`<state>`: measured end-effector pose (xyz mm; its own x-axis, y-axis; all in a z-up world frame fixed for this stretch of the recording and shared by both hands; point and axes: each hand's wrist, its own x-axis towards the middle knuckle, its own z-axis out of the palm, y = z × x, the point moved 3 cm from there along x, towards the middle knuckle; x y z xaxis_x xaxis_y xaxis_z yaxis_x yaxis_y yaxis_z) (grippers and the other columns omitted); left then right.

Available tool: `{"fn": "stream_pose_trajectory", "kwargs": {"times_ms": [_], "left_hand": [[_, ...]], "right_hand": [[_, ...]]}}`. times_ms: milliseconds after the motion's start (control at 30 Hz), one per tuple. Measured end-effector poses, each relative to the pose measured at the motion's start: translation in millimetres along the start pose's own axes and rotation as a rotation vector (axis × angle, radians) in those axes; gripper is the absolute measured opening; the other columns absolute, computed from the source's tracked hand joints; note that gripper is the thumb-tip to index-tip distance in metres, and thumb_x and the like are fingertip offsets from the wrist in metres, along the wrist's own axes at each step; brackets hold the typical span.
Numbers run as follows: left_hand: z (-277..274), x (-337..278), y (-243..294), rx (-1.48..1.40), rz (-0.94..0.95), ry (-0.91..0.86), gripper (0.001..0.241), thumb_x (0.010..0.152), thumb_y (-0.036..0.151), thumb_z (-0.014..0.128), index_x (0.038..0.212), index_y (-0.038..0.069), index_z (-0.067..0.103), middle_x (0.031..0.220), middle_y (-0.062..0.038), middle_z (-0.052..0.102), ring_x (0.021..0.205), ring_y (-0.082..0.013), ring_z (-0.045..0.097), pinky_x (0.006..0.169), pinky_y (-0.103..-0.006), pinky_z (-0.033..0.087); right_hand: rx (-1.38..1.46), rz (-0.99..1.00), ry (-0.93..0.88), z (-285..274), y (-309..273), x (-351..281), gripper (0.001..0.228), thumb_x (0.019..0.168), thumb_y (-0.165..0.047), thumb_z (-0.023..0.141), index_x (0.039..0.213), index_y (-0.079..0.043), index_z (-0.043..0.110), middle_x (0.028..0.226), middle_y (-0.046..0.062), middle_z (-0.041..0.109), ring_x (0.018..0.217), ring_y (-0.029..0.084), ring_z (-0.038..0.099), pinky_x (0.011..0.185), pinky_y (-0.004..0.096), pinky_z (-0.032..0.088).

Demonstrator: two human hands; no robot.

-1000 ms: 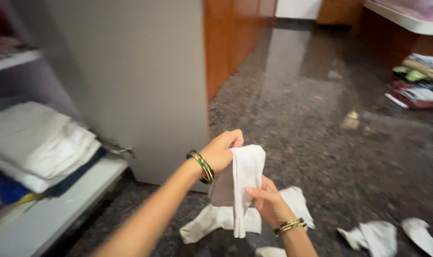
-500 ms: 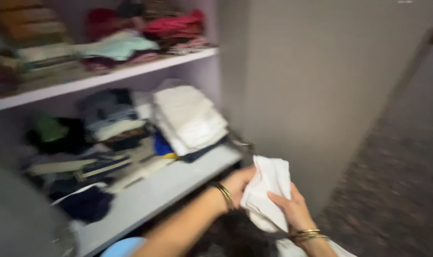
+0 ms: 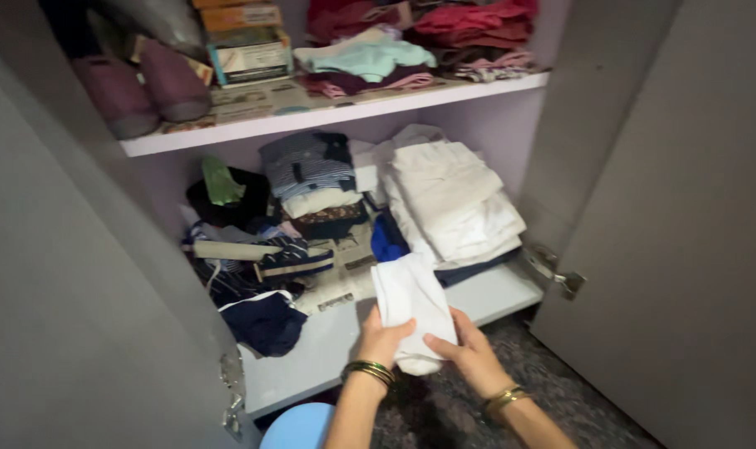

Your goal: The person folds white socks on a tiled floor, pairing them and placing the folded pairs into a nearby open closet shelf. The person handles the socks one at a time, folding and stacking them neatly.

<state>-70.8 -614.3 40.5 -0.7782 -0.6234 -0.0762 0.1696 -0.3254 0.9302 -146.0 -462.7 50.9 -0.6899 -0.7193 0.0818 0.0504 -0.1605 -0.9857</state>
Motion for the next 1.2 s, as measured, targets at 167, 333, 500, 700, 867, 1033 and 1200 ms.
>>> {"fn": "stream_pose_trajectory", "kwargs": {"times_ms": [167, 333, 500, 700, 867, 1033, 1200], "left_hand": [[-54.0, 45.9, 21.2, 0.090, 0.154, 0.019, 0.053, 0.077, 0.001, 0.075, 0.129, 0.002, 0.064, 0.117, -0.012, 0.075, 0.102, -0.0209, 0.072, 0.089, -0.0331, 0.057], [-104.1, 123.5, 7.3, 0.352, 0.092, -0.035, 0.060, 0.069, 0.003, 0.082, 0.126, 0.004, 0.068, 0.111, -0.012, 0.077, 0.095, -0.0215, 0.072, 0.084, -0.0346, 0.058], [-129.7, 138.4, 19.8, 0.672, 0.180, 0.492, 0.067, 0.065, 0.017, 0.092, 0.127, 0.013, 0.068, 0.119, -0.015, 0.074, 0.108, -0.0304, 0.069, 0.094, -0.0403, 0.053], [-78.5, 74.2, 38.7, 1.217, 0.144, 0.321, 0.062, 0.071, 0.038, 0.085, 0.130, 0.032, 0.067, 0.154, -0.015, 0.034, 0.133, -0.0408, 0.044, 0.109, -0.0481, 0.042], [-54.9, 73.0, 36.8, 1.477, 0.171, 0.076, 0.056, 0.079, 0.047, 0.073, 0.131, 0.025, 0.068, 0.161, -0.013, 0.032, 0.138, -0.0433, 0.037, 0.112, -0.0544, 0.037], [-81.7, 117.5, 11.5, 1.524, 0.107, 0.123, 0.062, 0.088, 0.056, 0.071, 0.125, 0.006, 0.070, 0.156, -0.021, 0.035, 0.139, -0.0440, 0.035, 0.111, -0.0530, 0.038], [-103.0, 167.1, 4.1, 1.369, 0.376, -0.123, 0.053, 0.083, 0.043, 0.078, 0.124, 0.010, 0.072, 0.146, -0.015, 0.053, 0.134, -0.0322, 0.051, 0.115, -0.0424, 0.044]], "right_hand": [[-0.063, 0.007, 0.058, 49.1, -0.3, 49.7, 0.078, 0.081, -0.012, 0.077, 0.149, -0.009, 0.039, 0.124, 0.015, 0.067, 0.102, 0.021, 0.067, 0.077, 0.032, 0.057], [-0.075, 0.112, 0.042, 80.4, 34.7, 80.4, 0.094, 0.076, -0.012, 0.079, 0.151, -0.014, 0.023, 0.120, 0.015, 0.064, 0.096, 0.020, 0.068, 0.076, 0.035, 0.059], [-0.283, 0.047, -0.042, 89.7, 70.9, 66.2, 0.091, 0.076, -0.012, 0.086, 0.150, -0.012, 0.034, 0.128, 0.009, 0.056, 0.105, 0.015, 0.061, 0.086, 0.034, 0.058], [-0.289, 0.089, -0.161, 70.8, 69.6, 42.1, 0.085, 0.075, -0.006, 0.085, 0.149, -0.014, 0.043, 0.126, 0.009, 0.063, 0.109, 0.018, 0.058, 0.097, 0.031, 0.053], [-0.260, -0.031, -0.200, 73.1, 59.7, 33.5, 0.072, 0.075, 0.000, 0.081, 0.140, -0.010, 0.050, 0.137, 0.003, 0.058, 0.124, 0.015, 0.060, 0.101, 0.030, 0.051], [-0.406, -0.121, -0.226, 77.0, 50.0, 26.7, 0.064, 0.074, 0.002, 0.078, 0.134, -0.008, 0.057, 0.138, 0.004, 0.056, 0.123, 0.017, 0.060, 0.101, 0.030, 0.050], [-0.527, -0.238, -0.244, 82.3, 35.6, 22.6, 0.059, 0.074, -0.002, 0.084, 0.128, -0.007, 0.061, 0.142, 0.005, 0.052, 0.117, 0.017, 0.060, 0.099, 0.030, 0.050]]}}
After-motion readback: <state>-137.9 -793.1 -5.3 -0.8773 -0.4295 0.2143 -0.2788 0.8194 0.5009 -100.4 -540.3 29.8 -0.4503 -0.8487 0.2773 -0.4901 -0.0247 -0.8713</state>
